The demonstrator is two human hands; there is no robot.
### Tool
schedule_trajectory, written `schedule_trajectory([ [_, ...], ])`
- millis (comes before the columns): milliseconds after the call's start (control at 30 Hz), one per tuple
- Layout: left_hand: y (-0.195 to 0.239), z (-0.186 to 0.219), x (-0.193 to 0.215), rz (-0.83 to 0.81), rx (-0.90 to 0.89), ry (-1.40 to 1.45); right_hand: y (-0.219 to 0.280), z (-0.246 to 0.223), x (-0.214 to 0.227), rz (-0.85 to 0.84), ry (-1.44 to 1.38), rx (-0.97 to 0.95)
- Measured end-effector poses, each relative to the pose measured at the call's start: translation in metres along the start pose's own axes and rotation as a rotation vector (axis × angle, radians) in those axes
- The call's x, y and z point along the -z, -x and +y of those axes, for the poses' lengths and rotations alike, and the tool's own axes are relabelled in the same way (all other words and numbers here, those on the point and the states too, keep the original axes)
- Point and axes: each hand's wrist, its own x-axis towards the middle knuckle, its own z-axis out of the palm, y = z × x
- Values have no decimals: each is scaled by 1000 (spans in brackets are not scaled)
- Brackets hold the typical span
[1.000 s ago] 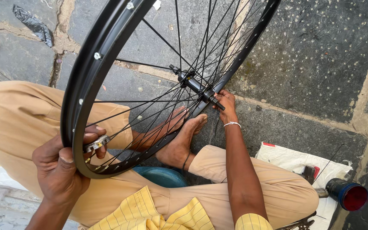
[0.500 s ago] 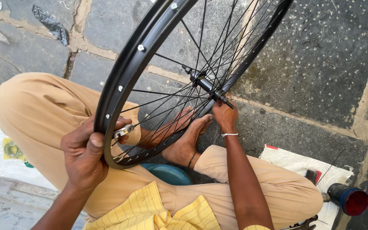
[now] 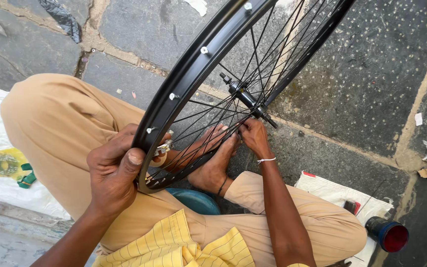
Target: The person sits on the ground and uses a spoke wrench to tighten the spokes on a bicycle wheel. They rotate the wheel to access different sections and continue adjusting the tension of the spokes.
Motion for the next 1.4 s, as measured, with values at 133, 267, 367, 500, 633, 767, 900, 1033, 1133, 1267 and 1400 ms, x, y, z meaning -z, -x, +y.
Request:
schedule_trajectory([
  [133,1,-1,5,11,-14,-26,-9,37,5,55,-111,-109],
  [267,2,-4,4,47,-12,22,-27,51,47,504,-311,-323],
  [367,-3,-11,6,55,-7,45,-21,-21,97,889,-940,-141],
  [500,-1,-12,2,67,12,56,81,-170,112,1070,-476,397],
  [633,-4,-13,-2,120,-14,115,144,-275,87,579,-168,801],
  [767,-5,-11,-4,135,-17,168,131,-316,77,242,-208,779],
  [900,-4,-10,-4,152,10,222,116,-321,85,-130,-289,614],
  [1033,-1,-18,3,168,3,190,100,-313,79,-176,-364,642],
  [1133,1,-26,6,190,-7,215,100,-303,73,-217,-580,649],
  [1267,0,-27,5,207,-11,216,116,-302,69,-103,-749,644],
  [1400,-3,-20,2,213,-9,166,117,-312,66,50,-433,729],
])
